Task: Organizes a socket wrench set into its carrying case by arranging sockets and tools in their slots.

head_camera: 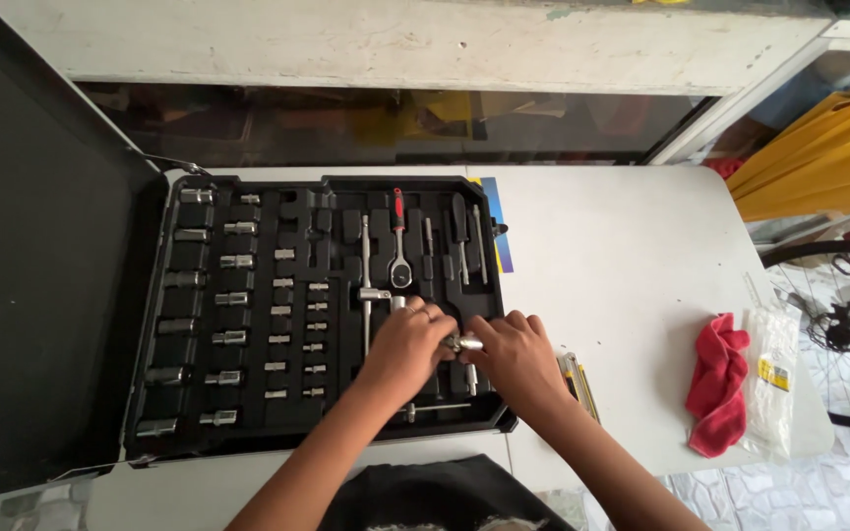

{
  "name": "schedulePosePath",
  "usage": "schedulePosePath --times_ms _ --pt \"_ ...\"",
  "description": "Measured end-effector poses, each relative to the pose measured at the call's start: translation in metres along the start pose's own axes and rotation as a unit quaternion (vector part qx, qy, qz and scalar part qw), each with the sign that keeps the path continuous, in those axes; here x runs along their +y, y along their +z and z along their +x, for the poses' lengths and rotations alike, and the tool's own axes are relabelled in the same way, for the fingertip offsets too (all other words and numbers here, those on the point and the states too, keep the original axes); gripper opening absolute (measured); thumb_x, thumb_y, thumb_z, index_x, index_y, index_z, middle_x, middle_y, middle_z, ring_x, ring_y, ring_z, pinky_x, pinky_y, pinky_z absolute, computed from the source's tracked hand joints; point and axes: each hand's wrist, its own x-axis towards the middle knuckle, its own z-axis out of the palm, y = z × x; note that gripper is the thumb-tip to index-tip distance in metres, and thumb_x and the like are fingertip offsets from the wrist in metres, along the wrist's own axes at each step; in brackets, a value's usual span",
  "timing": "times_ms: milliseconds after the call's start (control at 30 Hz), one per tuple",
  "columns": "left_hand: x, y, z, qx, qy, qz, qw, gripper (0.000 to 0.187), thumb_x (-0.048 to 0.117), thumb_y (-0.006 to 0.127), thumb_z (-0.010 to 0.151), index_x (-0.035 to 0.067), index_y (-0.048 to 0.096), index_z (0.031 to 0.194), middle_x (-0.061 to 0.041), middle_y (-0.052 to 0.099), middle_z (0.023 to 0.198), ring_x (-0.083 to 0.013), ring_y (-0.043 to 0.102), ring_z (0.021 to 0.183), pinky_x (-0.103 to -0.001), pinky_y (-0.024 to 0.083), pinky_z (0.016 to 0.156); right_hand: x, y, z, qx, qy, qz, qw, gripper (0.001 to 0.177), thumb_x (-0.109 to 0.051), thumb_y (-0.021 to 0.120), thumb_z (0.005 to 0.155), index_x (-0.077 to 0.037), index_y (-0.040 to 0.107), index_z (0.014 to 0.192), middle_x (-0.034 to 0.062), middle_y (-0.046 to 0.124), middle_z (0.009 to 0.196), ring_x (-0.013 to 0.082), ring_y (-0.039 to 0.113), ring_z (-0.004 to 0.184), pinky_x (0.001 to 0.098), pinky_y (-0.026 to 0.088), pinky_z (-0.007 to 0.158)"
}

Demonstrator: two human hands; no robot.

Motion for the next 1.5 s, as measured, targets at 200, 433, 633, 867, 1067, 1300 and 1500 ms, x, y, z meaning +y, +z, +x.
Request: schedulePosePath --times_ms 200,433,633,867,1067,1300,1500 --pt "0.001 0.005 -0.005 0.004 0.018 0.017 1.0 0.022 0.009 0.082 0.076 0.001 0.072 0.094 -0.01 0.071 0.088 -0.0308 0.064 0.092 -0.044 0.051 0.083 0.002 -0.003 0.002 0.015 0.032 0.117 0.993 0.025 -0.024 0.075 0.085 -0.013 0.068 0.106 -0.0007 0.073 0.087 0.0241 0.063 0.089 0.0426 0.042 0.085" --pt "0.001 0.014 -0.008 0.011 0.018 0.055 0.998 0.015 0.007 0.079 0.08 0.001 0.072 0.092 -0.011 0.071 0.085 -0.029 0.065 0.091 -0.042 0.054 0.083 0.002 0.004 -0.006 0.019 0.032 0.171 0.985 0.026 -0.012 0.069 0.089 -0.014 0.069 0.115 0.0041 0.065 0.09 0.0235 0.06 0.091 0.041 0.043 0.087" --pt "0.004 0.019 -0.012 0.045 0.051 0.093 0.993 0.009 0.002 0.075 0.081 0.001 0.072 0.089 -0.013 0.071 0.086 -0.0291 0.066 0.092 -0.039 0.056 0.083 0.003 0.004 -0.007 0.042 -0.05 0.059 0.996 0.028 -0.006 0.065 0.089 -0.009 0.066 0.117 0.0091 0.063 0.098 0.0288 0.057 0.096 0.0435 0.042 0.09" --pt "0.02 0.022 -0.013 0.039 0.057 0.129 0.989 0.012 0.002 0.068 0.086 -0.002 0.069 0.097 -0.017 0.07 0.094 -0.0288 0.068 0.092 -0.041 0.053 0.084 0.012 -0.003 -0.011 0.006 0.001 0.056 0.998 0.023 -0.009 0.066 0.088 -0.012 0.068 0.111 0.0072 0.066 0.096 0.029 0.058 0.095 0.0437 0.042 0.089" --pt "0.017 0.024 -0.01 0.013 0.026 0.078 0.997 0.013 -0.002 0.066 0.087 -0.002 0.07 0.099 -0.017 0.07 0.096 -0.0278 0.069 0.094 -0.04 0.054 0.086 0.013 -0.002 -0.013 0.028 -0.024 -0.002 0.999 0.039 0.0 0.062 0.082 -0.012 0.068 0.118 0.0069 0.066 0.096 0.0276 0.059 0.097 0.0423 0.043 0.092" --pt "-0.025 0.025 -0.005 0.002 -0.051 -0.079 0.996 0.019 0.001 0.073 0.084 0.004 0.077 0.103 -0.008 0.074 0.096 -0.0233 0.069 0.093 -0.038 0.054 0.089 0.024 -0.013 -0.002 0.026 -0.062 0.016 0.998 0.021 -0.008 0.07 0.081 -0.016 0.078 0.099 0.0052 0.065 0.095 0.0246 0.058 0.098 0.0406 0.041 0.091" --pt "-0.017 -0.015 0.002 -0.025 -0.006 -0.034 0.999 0.021 0.015 0.086 0.071 0.007 0.081 0.089 -0.004 0.071 0.09 -0.0267 0.063 0.093 -0.041 0.05 0.089 0.021 -0.014 -0.003 0.065 -0.147 0.042 0.986 0.029 -0.003 0.069 0.079 -0.014 0.078 0.103 -0.0016 0.071 0.098 0.0194 0.062 0.098 0.0391 0.042 0.088"
